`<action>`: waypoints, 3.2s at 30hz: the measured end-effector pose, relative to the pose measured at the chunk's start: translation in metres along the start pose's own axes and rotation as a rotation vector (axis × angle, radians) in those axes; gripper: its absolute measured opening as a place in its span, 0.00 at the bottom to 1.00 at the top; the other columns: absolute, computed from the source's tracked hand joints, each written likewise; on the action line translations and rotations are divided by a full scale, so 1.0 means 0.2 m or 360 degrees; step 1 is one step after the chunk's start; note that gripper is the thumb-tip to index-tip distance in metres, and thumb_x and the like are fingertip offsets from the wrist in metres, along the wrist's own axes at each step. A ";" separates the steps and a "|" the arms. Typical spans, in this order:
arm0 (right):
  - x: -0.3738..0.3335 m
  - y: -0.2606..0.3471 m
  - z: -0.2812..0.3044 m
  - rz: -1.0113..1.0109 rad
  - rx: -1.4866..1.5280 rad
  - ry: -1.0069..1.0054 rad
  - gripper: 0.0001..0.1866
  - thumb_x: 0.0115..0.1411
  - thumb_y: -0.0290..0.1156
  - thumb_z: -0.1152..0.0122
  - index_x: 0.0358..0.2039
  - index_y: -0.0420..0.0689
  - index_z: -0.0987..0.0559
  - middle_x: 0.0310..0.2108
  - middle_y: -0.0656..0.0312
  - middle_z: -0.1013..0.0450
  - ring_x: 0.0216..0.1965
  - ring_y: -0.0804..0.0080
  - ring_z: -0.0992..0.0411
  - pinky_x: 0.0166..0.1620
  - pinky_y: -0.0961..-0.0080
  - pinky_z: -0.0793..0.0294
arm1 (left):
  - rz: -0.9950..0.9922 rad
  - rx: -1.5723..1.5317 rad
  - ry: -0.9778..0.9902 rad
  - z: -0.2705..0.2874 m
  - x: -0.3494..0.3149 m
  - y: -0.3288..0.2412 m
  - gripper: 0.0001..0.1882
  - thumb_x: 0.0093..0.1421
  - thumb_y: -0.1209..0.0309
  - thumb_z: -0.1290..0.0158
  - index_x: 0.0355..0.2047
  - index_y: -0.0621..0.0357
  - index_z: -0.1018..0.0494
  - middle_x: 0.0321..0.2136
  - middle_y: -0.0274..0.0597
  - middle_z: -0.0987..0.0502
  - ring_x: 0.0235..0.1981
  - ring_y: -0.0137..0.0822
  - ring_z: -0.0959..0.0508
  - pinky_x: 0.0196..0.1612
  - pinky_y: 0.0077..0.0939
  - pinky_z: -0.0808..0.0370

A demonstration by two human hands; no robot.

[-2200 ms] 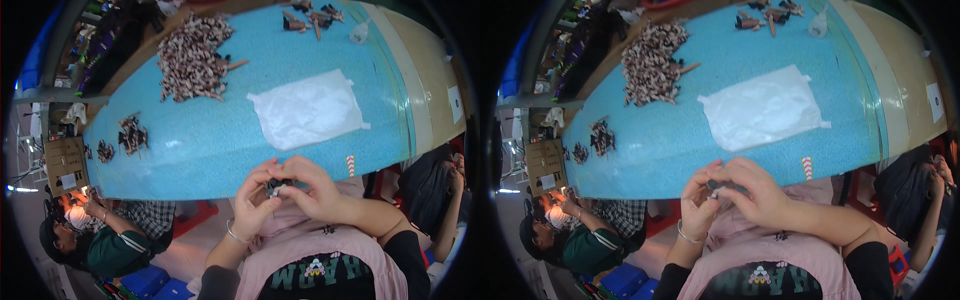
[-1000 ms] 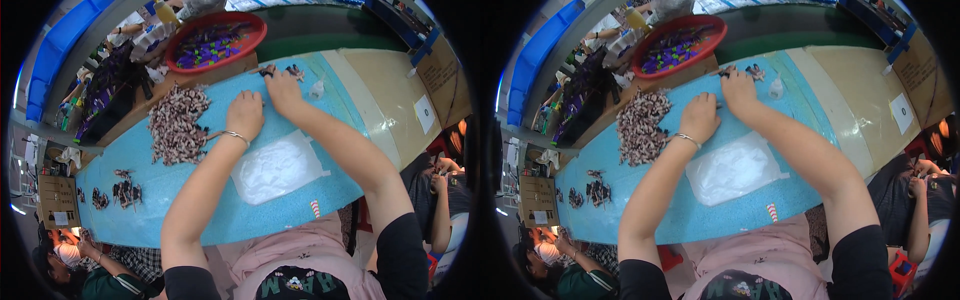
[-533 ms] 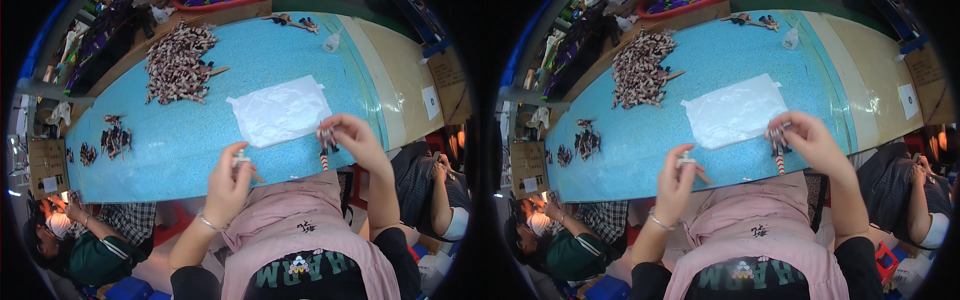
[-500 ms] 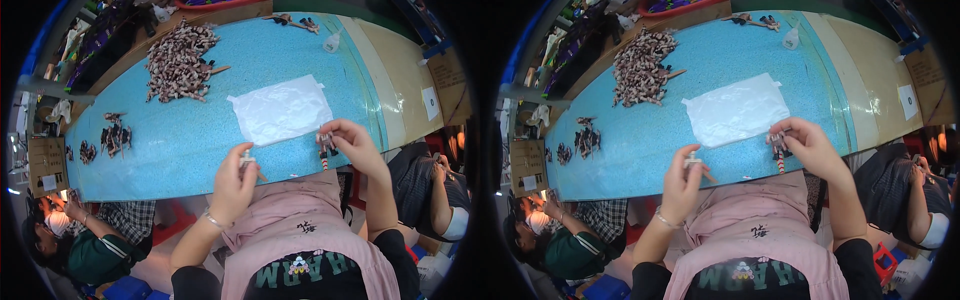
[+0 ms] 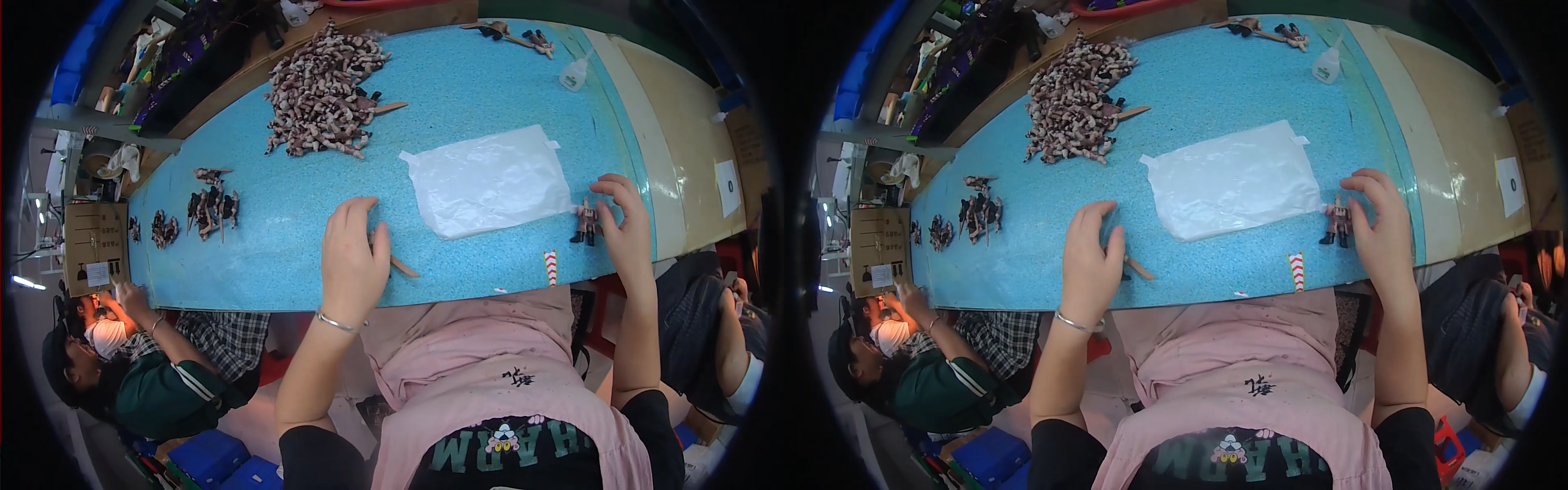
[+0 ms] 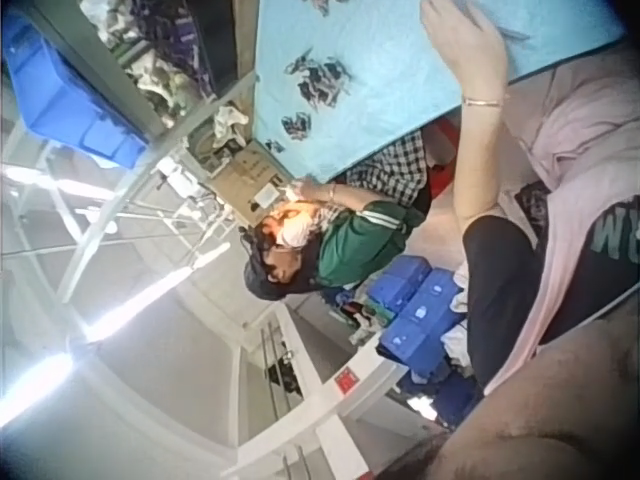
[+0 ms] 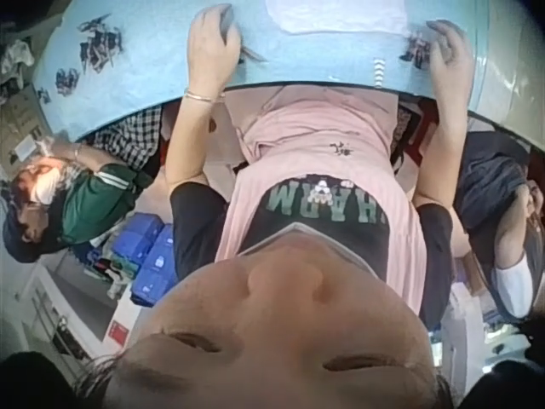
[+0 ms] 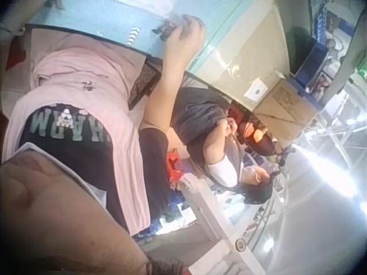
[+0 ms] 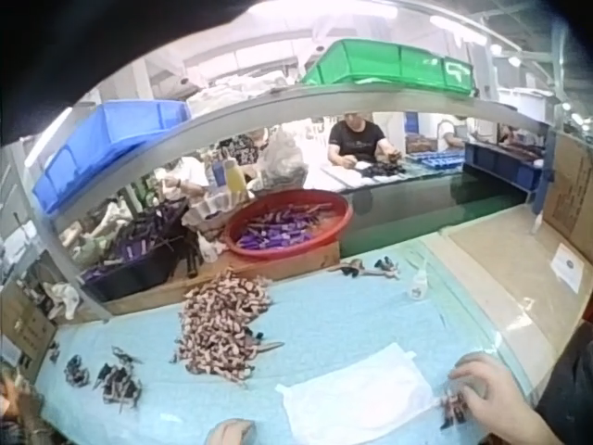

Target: The person applies glue to figurine bodies using a squeeze bottle, then picks up figurine limbs and attaches them to the bodies by hand.

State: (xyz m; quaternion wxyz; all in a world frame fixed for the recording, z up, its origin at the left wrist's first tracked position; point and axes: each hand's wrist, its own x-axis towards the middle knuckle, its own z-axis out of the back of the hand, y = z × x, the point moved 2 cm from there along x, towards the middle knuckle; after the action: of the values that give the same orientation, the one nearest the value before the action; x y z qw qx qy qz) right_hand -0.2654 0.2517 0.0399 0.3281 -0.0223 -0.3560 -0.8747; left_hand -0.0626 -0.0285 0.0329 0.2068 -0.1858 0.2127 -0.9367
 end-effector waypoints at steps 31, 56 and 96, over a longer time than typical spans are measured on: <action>0.57 -0.05 -0.25 -0.0213 0.0463 0.0571 0.09 0.56 0.23 0.46 0.39 0.39 0.23 0.30 0.62 0.28 0.33 0.75 0.31 0.39 0.79 0.30 | -0.0308 0.0103 0.1012 -0.13 0.62 0.00 0.01 0.60 0.76 0.56 0.33 0.59 0.35 0.32 0.47 0.35 0.32 0.48 0.29 0.37 0.35 0.31; 0.70 0.51 -0.79 0.0270 -0.0112 0.1215 0.03 0.47 0.27 0.37 0.23 0.42 0.22 0.29 0.56 0.24 0.36 0.58 0.26 0.37 0.63 0.28 | -0.0381 -0.0136 0.1117 -0.10 0.64 0.04 0.07 0.56 0.76 0.49 0.34 0.62 0.34 0.33 0.46 0.34 0.35 0.44 0.29 0.41 0.33 0.30; 0.83 0.51 -0.68 -0.0087 0.0152 0.1819 0.10 0.50 0.32 0.36 0.34 0.43 0.21 0.30 0.64 0.25 0.29 0.72 0.30 0.33 0.73 0.30 | 0.0732 -0.0941 0.0416 -0.17 0.39 -0.05 0.32 0.54 0.77 0.44 0.56 0.65 0.48 0.23 0.39 0.26 0.23 0.26 0.25 0.26 0.18 0.28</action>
State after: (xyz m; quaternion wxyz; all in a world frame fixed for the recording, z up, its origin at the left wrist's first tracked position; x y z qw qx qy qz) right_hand -0.3087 0.0172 0.0458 0.4463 0.4783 -0.1616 -0.7389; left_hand -0.1464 -0.0458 0.0285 0.3198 -0.0639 0.5339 -0.7801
